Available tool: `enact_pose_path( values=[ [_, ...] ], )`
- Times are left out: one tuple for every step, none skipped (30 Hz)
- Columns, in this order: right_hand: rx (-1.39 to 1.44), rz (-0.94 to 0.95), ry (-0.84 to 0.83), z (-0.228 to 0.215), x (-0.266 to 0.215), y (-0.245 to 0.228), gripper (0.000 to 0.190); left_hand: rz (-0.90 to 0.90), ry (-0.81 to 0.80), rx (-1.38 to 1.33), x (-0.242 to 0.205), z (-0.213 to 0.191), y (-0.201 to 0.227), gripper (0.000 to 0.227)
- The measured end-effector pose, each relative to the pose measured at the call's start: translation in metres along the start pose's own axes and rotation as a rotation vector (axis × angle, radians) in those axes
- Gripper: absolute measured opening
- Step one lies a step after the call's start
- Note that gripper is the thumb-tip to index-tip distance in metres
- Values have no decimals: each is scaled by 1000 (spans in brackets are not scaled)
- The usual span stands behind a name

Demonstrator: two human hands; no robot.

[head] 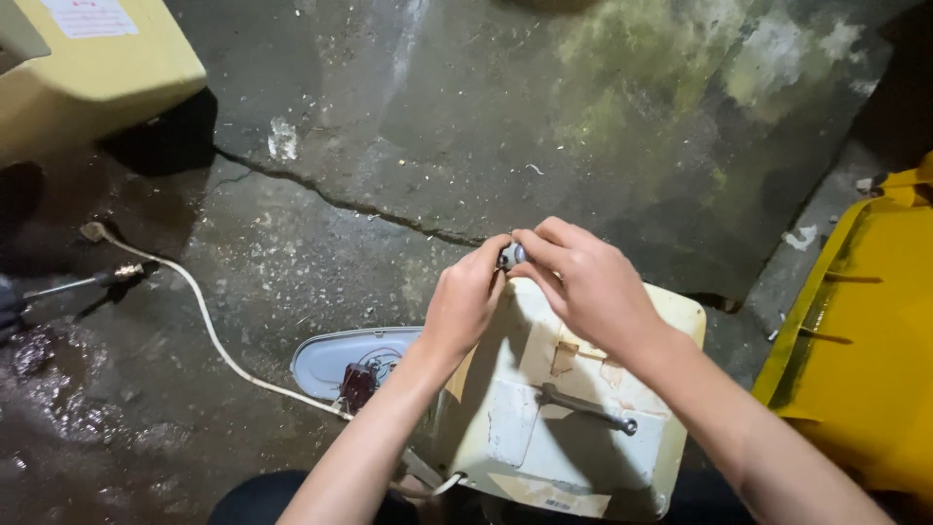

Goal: Disassembling a small household appliance by removing screws with a screwdriver and extracting internal components.

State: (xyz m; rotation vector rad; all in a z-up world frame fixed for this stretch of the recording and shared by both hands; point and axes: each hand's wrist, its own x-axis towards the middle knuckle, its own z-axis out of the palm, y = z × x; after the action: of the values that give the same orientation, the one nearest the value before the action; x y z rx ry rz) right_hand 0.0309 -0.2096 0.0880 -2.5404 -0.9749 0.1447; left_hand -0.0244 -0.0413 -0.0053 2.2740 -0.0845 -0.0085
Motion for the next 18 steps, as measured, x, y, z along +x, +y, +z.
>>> enact_pose_path(
  values=[
    [3, 1, -1, -3, 1, -2, 28, -2, -2, 1, 3, 2, -6, 44],
    [26, -3, -30, -6, 1, -4, 25, 16, -10, 1, 5, 4, -13, 45],
    [48, -7, -59, -10, 3, -5, 24, 34, -17, 1, 9, 7, -18, 46],
    [50, -5, -61, -11, 4, -5, 24, 32, -20, 0, 13, -5, -17, 46],
    [58, -29, -89, -12, 4, -4, 24, 67, -90, -74, 17, -15, -15, 50],
    [67, -53, -116, -13, 5, -3, 25, 102, -161, -148, 22, -26, -13, 56],
    [68, -52, -120, -16, 6, -4, 25, 99, -162, -151, 22, -29, -10, 56],
    [71, -60, -148, -18, 8, -4, 25, 89, -224, -191, 22, -33, -6, 48],
    [72, -68, -174, -22, 8, -4, 25, 82, -286, -230, 22, -35, -3, 41],
    [70, -65, -175, -22, 8, -2, 25, 83, -287, -233, 21, -29, -7, 41],
    [63, -90, -162, -21, 8, 0, 27, 87, -237, -103, 19, -23, -11, 39],
    [56, -116, -149, -21, 8, 2, 29, 91, -187, 26, 18, -17, -15, 37],
    [53, -110, -149, -20, 6, 2, 29, 94, -190, 23, 17, -12, -18, 37],
    [123, -119, -102, -18, 5, 2, 31, 85, -142, 57, 17, -8, -21, 35],
    [191, -124, -52, -17, 1, 3, 34, 78, -96, 91, 16, -1, -22, 33],
    [187, -115, -50, -9, -2, 5, 34, 85, -102, 86, 14, 0, -19, 33],
    [175, -55, 22, -1, -3, 7, 35, 53, -31, 100, 13, 2, -16, 35],
    [161, 4, 94, 7, -4, 9, 36, 20, 40, 113, 12, 3, -13, 36]
  ],
)
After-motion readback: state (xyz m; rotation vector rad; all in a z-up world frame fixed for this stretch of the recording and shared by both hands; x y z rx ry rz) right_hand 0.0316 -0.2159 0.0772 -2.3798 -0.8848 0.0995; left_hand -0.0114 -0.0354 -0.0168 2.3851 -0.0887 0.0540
